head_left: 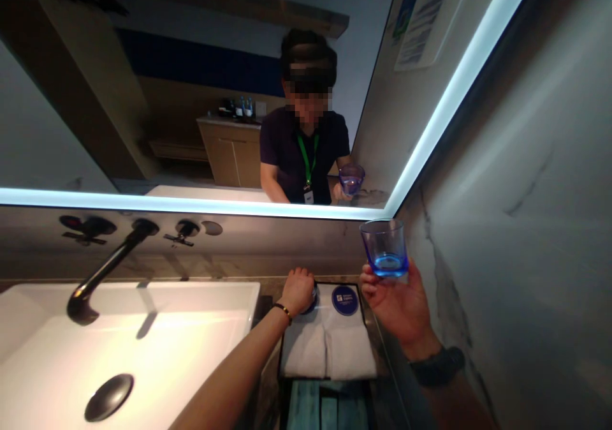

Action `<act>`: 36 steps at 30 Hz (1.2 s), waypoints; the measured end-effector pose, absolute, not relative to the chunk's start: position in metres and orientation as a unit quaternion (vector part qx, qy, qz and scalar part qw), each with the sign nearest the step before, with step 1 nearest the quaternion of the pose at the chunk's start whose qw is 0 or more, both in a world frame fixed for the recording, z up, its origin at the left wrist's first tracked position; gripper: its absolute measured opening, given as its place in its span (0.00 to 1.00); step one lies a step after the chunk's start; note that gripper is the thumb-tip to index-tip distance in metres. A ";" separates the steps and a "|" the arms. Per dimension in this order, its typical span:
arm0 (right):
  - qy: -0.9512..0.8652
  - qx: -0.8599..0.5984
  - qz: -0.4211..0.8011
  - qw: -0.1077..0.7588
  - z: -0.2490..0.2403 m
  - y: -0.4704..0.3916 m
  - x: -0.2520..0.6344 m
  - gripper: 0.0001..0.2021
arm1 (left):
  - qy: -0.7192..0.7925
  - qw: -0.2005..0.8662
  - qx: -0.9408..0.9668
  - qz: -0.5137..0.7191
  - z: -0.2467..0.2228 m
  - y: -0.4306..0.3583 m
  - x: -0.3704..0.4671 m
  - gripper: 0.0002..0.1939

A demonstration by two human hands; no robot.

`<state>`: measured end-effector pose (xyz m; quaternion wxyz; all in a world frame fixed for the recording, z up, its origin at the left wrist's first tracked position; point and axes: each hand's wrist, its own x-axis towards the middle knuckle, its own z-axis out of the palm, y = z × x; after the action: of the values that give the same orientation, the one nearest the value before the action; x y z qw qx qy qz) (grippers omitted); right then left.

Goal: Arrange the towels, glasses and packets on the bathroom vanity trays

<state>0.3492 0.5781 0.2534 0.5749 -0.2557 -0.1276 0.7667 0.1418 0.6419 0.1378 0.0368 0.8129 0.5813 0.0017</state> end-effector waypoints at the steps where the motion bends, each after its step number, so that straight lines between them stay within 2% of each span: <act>1: -0.156 -0.296 0.748 0.573 0.247 0.580 0.351 0.22 | 0.580 0.036 0.814 -0.002 0.138 0.643 0.142 0.16; 6: -0.359 -0.539 0.538 0.539 0.205 0.595 0.366 0.29 | 0.561 0.037 0.827 -0.022 0.137 0.650 0.139 0.14; 9: -0.398 -0.638 0.427 0.502 0.177 0.608 0.380 0.26 | 0.549 0.042 0.834 -0.024 0.134 0.652 0.134 0.16; 12: -0.474 -0.721 0.294 0.411 0.152 0.620 0.389 0.22 | 0.546 0.046 0.836 -0.023 0.131 0.653 0.131 0.17; 16: -0.588 -0.741 0.186 0.264 0.129 0.630 0.379 0.20 | 0.546 0.055 0.836 -0.027 0.130 0.654 0.130 0.17; 20: -0.661 -0.723 0.131 0.153 0.119 0.641 0.360 0.20 | 0.545 0.063 0.836 -0.028 0.131 0.655 0.129 0.18; 25: -0.709 -0.693 0.100 0.082 0.113 0.657 0.351 0.23 | 0.548 0.073 0.833 -0.024 0.132 0.654 0.128 0.21; 31: -0.722 -0.684 0.083 0.063 0.115 0.658 0.352 0.22 | 0.560 0.079 0.825 -0.018 0.131 0.651 0.129 0.20; 36: -0.716 -0.685 0.102 0.087 0.112 0.655 0.354 0.23 | 0.574 0.079 0.815 -0.009 0.130 0.645 0.133 0.20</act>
<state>0.3537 0.6547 0.1115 0.0874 -0.6852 -0.7160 0.1015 0.1330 0.6454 0.1300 0.0792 0.8150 0.5739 -0.0088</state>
